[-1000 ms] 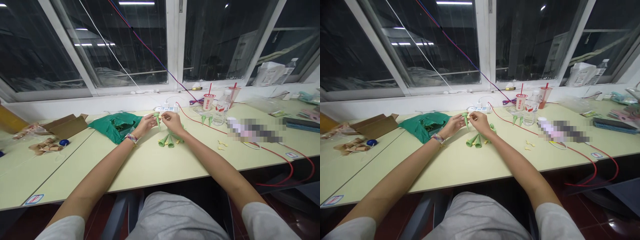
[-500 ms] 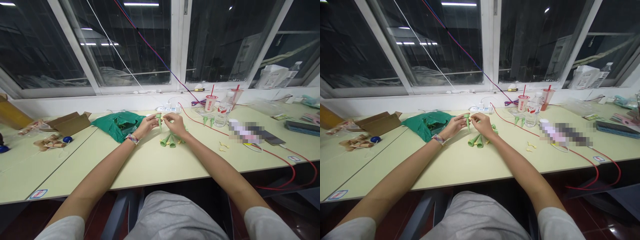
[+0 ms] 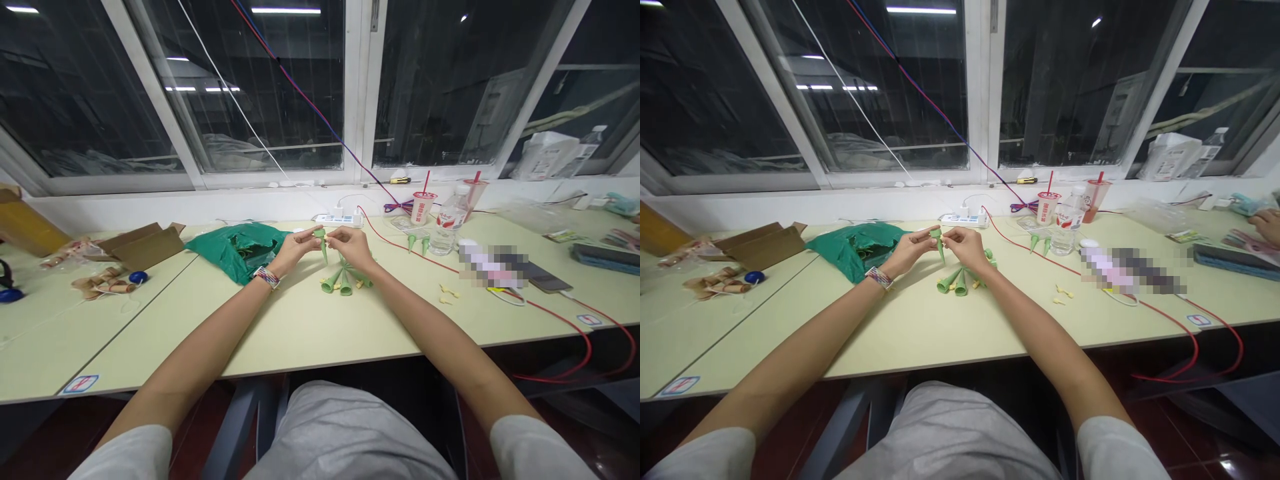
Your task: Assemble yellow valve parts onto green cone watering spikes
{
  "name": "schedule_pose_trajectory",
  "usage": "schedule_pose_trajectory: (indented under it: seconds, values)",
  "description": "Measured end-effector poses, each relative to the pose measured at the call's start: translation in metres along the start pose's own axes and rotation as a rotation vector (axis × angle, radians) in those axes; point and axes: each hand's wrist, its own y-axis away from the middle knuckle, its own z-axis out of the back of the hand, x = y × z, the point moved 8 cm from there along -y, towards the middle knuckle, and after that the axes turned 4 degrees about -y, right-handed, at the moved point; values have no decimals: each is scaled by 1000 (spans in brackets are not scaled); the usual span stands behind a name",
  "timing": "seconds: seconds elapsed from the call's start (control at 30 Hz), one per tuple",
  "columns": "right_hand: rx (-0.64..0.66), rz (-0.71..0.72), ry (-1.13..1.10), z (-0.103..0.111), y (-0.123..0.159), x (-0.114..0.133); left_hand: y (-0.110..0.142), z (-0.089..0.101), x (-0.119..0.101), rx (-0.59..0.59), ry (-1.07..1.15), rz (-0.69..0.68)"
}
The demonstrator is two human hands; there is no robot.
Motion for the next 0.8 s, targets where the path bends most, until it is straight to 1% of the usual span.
schedule_pose_trajectory:
  seconds: [0.17, 0.23, 0.33, 0.47, 0.63, 0.73, 0.8]
  values:
    - [51, 68, 53, 0, -2, 8, -1, -2, 6, 2, -14, 40]
    - [67, 21, 0, 0, -3, 4, -1, -2, 5, -2, -22, 28]
    - [72, -52, -69, 0, -4, -4, -1, -1, 0, -42, -85, -20]
    - [63, -47, -37, 2, -5, -6, 0, -1, -3, -63, -124, -44]
    - [75, -71, -77, 1, -4, -8, 1, -1, -4, -79, -167, -53]
    - [74, -67, -89, 0, -4, -4, 1, -3, -3, -68, -117, -39]
    - [115, -46, -47, 0, -4, 3, 0, -3, -1, -64, -65, -9]
